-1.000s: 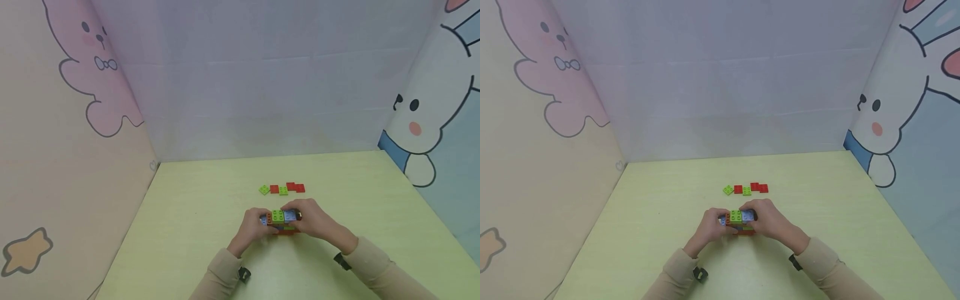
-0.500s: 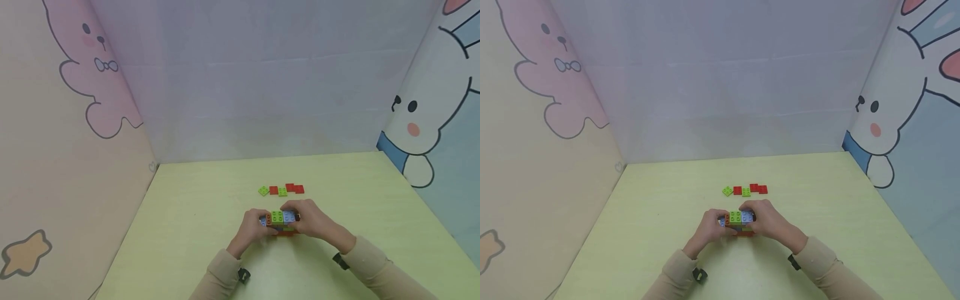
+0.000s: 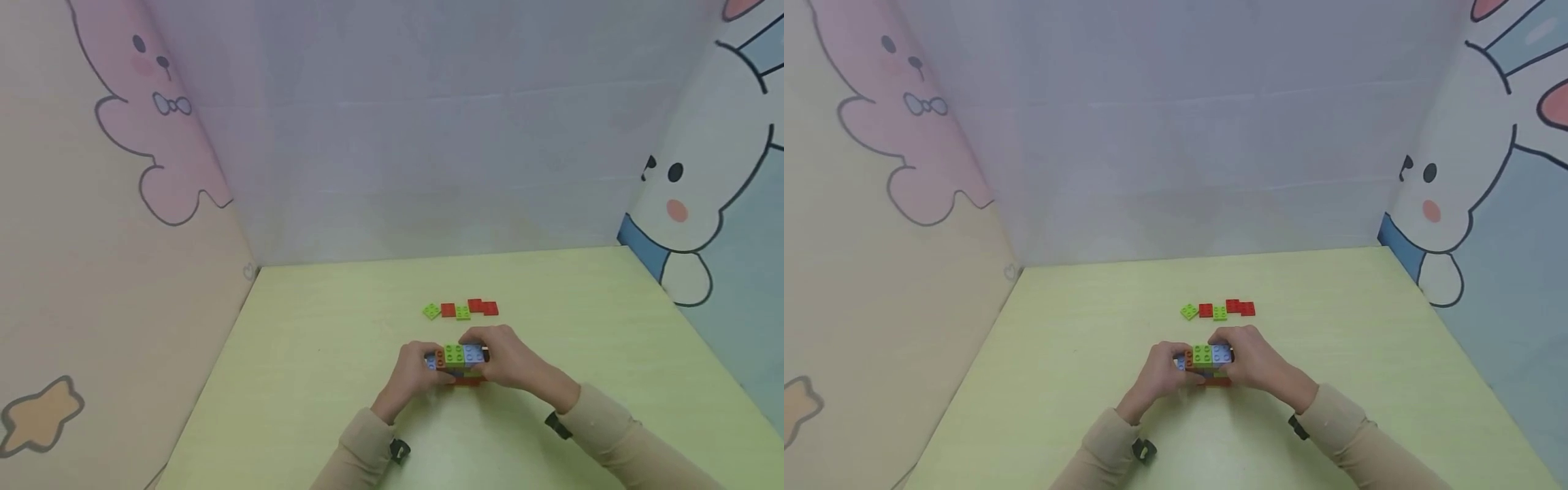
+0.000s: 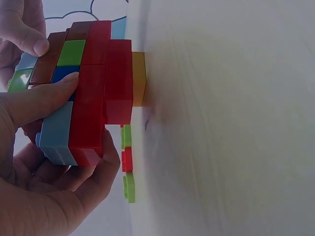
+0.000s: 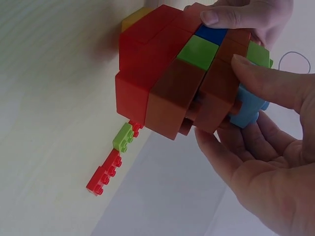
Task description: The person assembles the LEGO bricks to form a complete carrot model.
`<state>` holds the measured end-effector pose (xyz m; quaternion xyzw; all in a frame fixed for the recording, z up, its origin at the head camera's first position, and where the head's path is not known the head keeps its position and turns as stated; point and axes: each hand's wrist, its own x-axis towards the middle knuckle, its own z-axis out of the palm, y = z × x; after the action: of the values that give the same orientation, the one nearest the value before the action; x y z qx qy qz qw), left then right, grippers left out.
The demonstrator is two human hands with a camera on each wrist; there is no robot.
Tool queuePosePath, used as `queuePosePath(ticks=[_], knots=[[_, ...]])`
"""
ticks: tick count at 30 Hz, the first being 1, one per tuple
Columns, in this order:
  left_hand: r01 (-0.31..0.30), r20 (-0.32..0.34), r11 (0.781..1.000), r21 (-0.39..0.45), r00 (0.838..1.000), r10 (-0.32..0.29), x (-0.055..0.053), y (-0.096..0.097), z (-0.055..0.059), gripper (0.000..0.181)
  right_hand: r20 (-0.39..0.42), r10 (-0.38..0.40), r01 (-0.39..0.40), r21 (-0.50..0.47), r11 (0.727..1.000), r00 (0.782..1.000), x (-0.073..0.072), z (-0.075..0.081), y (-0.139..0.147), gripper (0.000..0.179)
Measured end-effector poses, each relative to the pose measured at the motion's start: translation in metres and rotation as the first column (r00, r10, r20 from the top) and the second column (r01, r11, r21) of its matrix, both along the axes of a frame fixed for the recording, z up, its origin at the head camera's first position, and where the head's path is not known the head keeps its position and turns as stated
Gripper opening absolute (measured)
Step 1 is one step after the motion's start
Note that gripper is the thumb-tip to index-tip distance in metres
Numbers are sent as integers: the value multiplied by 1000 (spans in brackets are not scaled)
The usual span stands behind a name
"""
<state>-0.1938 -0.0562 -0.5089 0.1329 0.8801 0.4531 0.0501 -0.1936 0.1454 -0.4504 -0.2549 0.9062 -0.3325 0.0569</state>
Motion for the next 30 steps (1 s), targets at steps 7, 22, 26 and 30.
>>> queuePosePath(ticks=[7, 22, 26, 30], knots=[[8, 13, 1000, 12, 1000, -8, 1, 0, -1, 31, -14, 6, -6, -44, 999, 1000, 0, -8, 4, 35], [4, 7, 1000, 24, 1000, -4, -2, 0, 1, 31, -33, 57, -58, -34, 998, 998, -6, -8, 5, 35], [-4, 28, 1000, 5, 1000, 4, -1, 0, 2, 33, -29, 68, -69, -43, 997, 997, -4, -10, 6, 37], [-25, 49, 1000, -7, 998, 26, 2, 1, 4, 37, 42, 109, -103, -122, 987, 993, -6, -5, 17, 36]])
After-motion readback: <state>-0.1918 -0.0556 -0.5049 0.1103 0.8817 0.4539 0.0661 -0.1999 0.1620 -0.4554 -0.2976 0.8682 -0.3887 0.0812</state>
